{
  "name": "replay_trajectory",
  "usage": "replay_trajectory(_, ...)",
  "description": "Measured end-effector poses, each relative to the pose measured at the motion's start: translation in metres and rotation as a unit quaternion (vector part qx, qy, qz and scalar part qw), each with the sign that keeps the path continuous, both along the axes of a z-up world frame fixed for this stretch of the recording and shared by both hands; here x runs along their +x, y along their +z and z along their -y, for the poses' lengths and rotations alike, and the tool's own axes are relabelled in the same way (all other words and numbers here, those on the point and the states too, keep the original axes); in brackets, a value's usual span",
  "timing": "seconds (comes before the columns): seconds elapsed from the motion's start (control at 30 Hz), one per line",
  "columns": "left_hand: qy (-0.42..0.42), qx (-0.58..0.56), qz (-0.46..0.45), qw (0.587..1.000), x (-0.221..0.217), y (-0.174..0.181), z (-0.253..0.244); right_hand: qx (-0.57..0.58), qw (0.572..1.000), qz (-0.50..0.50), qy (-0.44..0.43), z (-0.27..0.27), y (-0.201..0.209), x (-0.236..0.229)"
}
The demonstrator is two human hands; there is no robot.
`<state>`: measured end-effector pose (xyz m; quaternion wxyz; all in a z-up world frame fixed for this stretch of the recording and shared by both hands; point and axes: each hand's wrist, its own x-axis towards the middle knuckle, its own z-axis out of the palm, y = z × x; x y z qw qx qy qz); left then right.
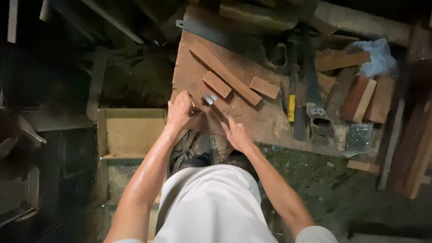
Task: The person hammers nails into small wooden blocks on a workbench. They repeatedly position the blocks, drive nails with a hammer, and adjust the pieces throughout the clip.
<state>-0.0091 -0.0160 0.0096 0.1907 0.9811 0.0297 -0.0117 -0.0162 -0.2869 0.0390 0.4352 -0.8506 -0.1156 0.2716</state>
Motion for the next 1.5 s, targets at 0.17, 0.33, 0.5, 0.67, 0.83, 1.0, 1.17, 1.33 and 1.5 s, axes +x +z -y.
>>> replay_trajectory(0.17, -0.018, 0.115, 0.005, 0.993, -0.005, 0.013, 0.014, 0.04, 0.999, 0.027, -0.025, 0.005, 0.007, -0.003)
replay_trajectory(0.33, -0.031, 0.168, -0.038, 0.985, -0.014, 0.039, 0.043, 0.008, 1.0, -0.002, -0.003, 0.005, -0.006, -0.018)
replay_trajectory(0.5, -0.021, 0.174, -0.033, 0.984, -0.014, 0.051, 0.049, 0.025, 0.991, 0.131, -0.026, 0.008, -0.025, -0.035)
replay_trajectory(0.67, -0.018, 0.185, -0.024, 0.982, -0.014, 0.047, 0.049, 0.038, 0.998, 0.047, -0.025, 0.003, -0.025, -0.037)
replay_trajectory(0.83, -0.015, 0.182, -0.02, 0.983, -0.016, 0.045, 0.05, 0.018, 0.997, -0.009, -0.075, 0.008, -0.02, -0.037)
replay_trajectory(1.0, -0.018, 0.183, -0.025, 0.983, -0.015, 0.05, 0.051, 0.105, 0.986, 0.117, -0.063, 0.005, -0.019, -0.04)
replay_trajectory(1.17, -0.018, 0.193, -0.035, 0.98, -0.015, 0.049, 0.049, 0.049, 0.994, -0.003, -0.1, -0.001, -0.025, -0.038)
replay_trajectory(1.33, -0.023, 0.181, -0.018, 0.983, -0.018, 0.048, 0.05, 0.052, 0.995, 0.054, -0.071, 0.001, -0.034, -0.046)
replay_trajectory(1.5, -0.022, 0.171, -0.012, 0.985, -0.019, 0.047, 0.047, 0.056, 0.993, 0.029, -0.098, -0.004, -0.036, -0.038)
